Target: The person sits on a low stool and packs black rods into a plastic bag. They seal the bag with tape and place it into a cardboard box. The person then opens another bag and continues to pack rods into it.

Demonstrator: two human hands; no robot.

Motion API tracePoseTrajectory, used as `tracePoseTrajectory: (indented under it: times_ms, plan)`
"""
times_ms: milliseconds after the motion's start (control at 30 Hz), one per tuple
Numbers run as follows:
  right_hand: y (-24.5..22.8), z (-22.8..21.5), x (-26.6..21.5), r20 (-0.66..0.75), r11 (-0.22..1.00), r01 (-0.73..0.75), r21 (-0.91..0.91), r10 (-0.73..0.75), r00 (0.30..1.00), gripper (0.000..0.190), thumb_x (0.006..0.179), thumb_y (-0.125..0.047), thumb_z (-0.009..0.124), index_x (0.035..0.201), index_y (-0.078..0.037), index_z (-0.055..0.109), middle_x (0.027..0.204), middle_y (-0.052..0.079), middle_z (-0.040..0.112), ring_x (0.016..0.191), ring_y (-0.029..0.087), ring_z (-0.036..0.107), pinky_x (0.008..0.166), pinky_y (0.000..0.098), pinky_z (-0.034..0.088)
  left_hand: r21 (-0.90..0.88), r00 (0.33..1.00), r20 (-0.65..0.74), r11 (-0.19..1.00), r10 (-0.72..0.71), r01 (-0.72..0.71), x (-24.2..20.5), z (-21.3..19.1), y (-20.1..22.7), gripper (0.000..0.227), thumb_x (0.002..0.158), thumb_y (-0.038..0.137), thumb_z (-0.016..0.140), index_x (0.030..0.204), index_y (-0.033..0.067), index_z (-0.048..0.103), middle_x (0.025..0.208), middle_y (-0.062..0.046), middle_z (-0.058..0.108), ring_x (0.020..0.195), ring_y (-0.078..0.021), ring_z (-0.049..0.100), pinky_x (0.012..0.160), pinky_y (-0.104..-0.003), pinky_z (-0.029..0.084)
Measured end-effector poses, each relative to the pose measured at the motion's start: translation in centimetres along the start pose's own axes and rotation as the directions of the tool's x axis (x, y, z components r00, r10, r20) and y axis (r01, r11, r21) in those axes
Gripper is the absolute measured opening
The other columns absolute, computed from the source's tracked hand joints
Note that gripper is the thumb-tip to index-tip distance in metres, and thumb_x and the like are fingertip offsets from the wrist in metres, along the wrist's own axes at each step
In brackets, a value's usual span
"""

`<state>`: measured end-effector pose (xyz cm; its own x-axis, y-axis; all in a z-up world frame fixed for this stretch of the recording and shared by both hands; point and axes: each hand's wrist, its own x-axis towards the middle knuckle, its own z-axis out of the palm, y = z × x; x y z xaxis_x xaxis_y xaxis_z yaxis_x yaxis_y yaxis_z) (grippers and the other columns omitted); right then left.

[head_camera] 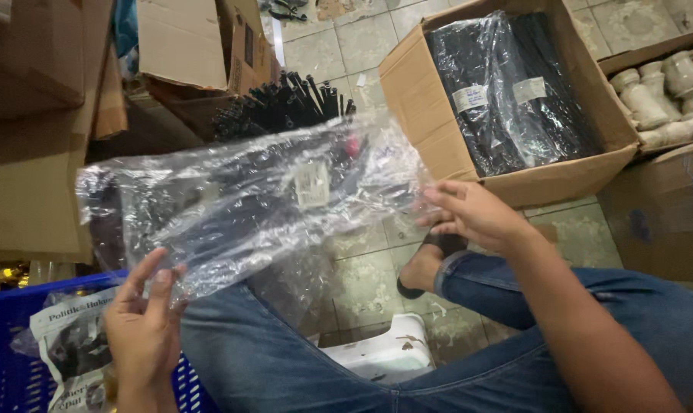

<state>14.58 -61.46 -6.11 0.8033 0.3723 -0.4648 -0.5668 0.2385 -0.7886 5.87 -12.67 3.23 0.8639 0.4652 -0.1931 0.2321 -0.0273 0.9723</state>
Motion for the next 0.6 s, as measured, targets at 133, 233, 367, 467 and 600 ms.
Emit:
tracePoseTrajectory:
  times_ms: [133, 233, 367, 467, 600]
  plan:
    - [-1.6, -0.3, -0.4, -0.374, 0.987, -0.081, -0.138, 0.024, 0.927, 0.033, 0.103, -0.022, 0.072, 0.127, 0.001, 0.07, 0.112, 0.015, 0.072, 0.094, 0.025, 0.07, 0.083, 0.0368, 0.059, -0.119, 0.992, 0.051, 0.987, 0.116, -0.109, 0.7, -2.3, -3.1, 0.033, 0.11, 0.009, 0.065, 0.143, 0.0053, 0.067, 0.152, -0.012, 0.069, 0.117, -0.0179, 0.076, 0.075, -0.026, 0.068]
    - [-2.6, -1.3, -1.5, -0.427, 0.992, 0.003, -0.129, -0.058, 0.903, 0.011, 0.106, -0.021, 0.076, 0.107, -0.01, 0.076, 0.098, 0.005, 0.075, 0.087, 0.016, 0.071, 0.072, 0.0293, 0.059, -0.1, 0.995, 0.072, 0.993, 0.076, -0.069, 0.2, -2.3, -4.1, 0.034, 0.111, 0.007, 0.06, 0.144, 0.0063, 0.066, 0.152, -0.013, 0.069, 0.125, -0.0321, 0.075, 0.091, -0.046, 0.069]
    - [-1.3, -4.9, -0.8, -0.409, 0.989, 0.05, -0.14, -0.104, 0.907, 0.02, 0.102, -0.02, 0.079, 0.116, -0.007, 0.078, 0.101, 0.008, 0.078, 0.089, 0.02, 0.076, 0.082, 0.0336, 0.067, -0.151, 0.985, 0.152, 0.987, 0.077, -0.054, -0.2, -1.2, -3.7, 0.038, 0.111, 0.006, 0.056, 0.148, 0.0054, 0.062, 0.159, -0.015, 0.065, 0.132, -0.0321, 0.071, 0.098, -0.049, 0.067]
    - [-0.9, -6.3, -1.1, -0.474, 0.974, 0.048, -0.223, -0.152, 0.867, 0.017, 0.105, -0.017, 0.077, 0.117, -0.004, 0.078, 0.099, 0.01, 0.078, 0.081, 0.017, 0.073, 0.075, 0.0324, 0.066, -0.089, 0.967, 0.251, 0.996, 0.038, -0.016, -0.4, -0.2, -3.3, 0.04, 0.108, 0.005, 0.053, 0.148, 0.003, 0.061, 0.168, -0.015, 0.059, 0.136, -0.0331, 0.069, 0.092, -0.046, 0.068]
    - [1.0, -10.3, -0.1, -0.584, 0.75, -0.168, -0.64, -0.333, 0.74, 0.03, 0.116, -0.029, 0.066, 0.118, -0.003, 0.08, 0.103, 0.016, 0.081, 0.094, 0.026, 0.077, 0.076, 0.0393, 0.057, -0.196, 0.984, 0.168, 0.98, 0.059, -0.025, -0.9, 0.0, -4.4, 0.039, 0.114, 0.011, 0.051, 0.149, -0.0018, 0.061, 0.161, -0.018, 0.064, 0.13, -0.0319, 0.071, 0.093, -0.036, 0.063]
